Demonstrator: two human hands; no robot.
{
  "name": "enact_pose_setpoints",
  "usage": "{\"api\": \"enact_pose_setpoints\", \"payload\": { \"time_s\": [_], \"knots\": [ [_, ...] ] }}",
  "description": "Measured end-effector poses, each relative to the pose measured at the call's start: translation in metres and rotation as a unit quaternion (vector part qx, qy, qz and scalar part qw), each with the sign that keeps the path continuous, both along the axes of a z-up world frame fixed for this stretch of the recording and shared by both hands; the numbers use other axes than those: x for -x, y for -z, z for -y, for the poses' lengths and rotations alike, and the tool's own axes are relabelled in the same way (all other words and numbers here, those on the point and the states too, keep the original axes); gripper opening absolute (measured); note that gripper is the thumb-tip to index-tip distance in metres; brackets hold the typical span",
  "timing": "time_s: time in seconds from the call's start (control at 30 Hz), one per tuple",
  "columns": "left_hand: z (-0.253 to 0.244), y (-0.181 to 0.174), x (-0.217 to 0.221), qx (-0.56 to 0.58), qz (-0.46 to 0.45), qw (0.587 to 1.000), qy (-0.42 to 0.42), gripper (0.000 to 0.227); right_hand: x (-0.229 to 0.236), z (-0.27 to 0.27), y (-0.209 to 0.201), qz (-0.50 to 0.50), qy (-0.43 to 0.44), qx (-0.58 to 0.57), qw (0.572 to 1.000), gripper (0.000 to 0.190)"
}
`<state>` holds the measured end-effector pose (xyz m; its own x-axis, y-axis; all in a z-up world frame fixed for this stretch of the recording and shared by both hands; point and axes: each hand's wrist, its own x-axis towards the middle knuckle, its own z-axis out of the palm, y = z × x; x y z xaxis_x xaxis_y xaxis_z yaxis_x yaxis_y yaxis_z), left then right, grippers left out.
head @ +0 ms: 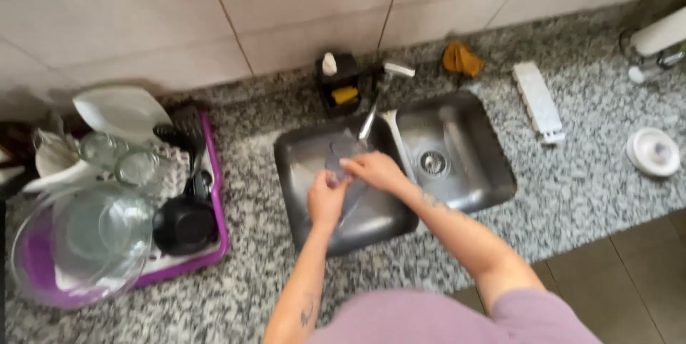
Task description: Cleaning a blender jar, ice tray, and cup in a sink, followed by wiping the counter and blender base.
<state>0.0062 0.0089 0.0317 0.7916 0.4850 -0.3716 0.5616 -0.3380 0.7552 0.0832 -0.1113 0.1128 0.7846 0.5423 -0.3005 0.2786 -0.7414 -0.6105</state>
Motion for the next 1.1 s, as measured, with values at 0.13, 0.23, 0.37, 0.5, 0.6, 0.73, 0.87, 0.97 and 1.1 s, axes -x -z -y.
{"api": "enact_pose_setpoints", "payload": {
  "time_s": [0.13, 0.23, 0.37, 0.5, 0.6, 0.73, 0.87, 0.97, 1.1],
  "knots": [
    [-0.006, 0.004, -0.001, 0.042, 0.002, 0.999, 0.032, 0.037, -0.002, -0.006, 0.039, 0.108, 0.032, -0.009, 0.994, 0.043],
    [-0.006, -0.004, 0.016, 0.150, 0.029, 0.983, 0.098, 0.049, 0.000, -0.002, 0.059, 0.119, 0.104, -0.045, 0.986, 0.052],
    [-0.030, 0.022, -0.008, 0.164, 0.110, 0.980, 0.031, 0.032, -0.023, 0.002, 0.067, 0.103, 0.120, -0.059, 0.986, 0.061],
    [-0.020, -0.013, -0.023, 0.399, 0.094, 0.912, -0.003, 0.073, -0.029, -0.003, 0.057, -0.011, 0.176, -0.052, 0.983, 0.061],
    [-0.009, -0.090, -0.023, 0.503, 0.057, 0.863, 0.002, 0.078, -0.046, -0.006, 0.074, -0.084, 0.219, -0.068, 0.970, 0.065],
    [-0.017, -0.008, -0.041, 0.546, -0.029, 0.837, -0.015, 0.090, -0.071, -0.004, 0.127, -0.155, 0.239, -0.094, 0.954, 0.056],
    [-0.023, 0.056, -0.046, 0.579, -0.074, 0.808, -0.076, 0.089, -0.077, -0.009, 0.178, -0.201, 0.241, -0.155, 0.937, 0.051],
    [-0.029, 0.062, -0.040, 0.581, -0.096, 0.802, -0.097, 0.090, -0.077, -0.018, 0.200, -0.225, 0.236, -0.110, 0.939, 0.049],
    [-0.035, 0.037, -0.031, 0.582, -0.103, 0.797, -0.123, 0.090, -0.090, -0.031, 0.227, -0.225, 0.225, -0.081, 0.945, 0.053]
  ]
}}
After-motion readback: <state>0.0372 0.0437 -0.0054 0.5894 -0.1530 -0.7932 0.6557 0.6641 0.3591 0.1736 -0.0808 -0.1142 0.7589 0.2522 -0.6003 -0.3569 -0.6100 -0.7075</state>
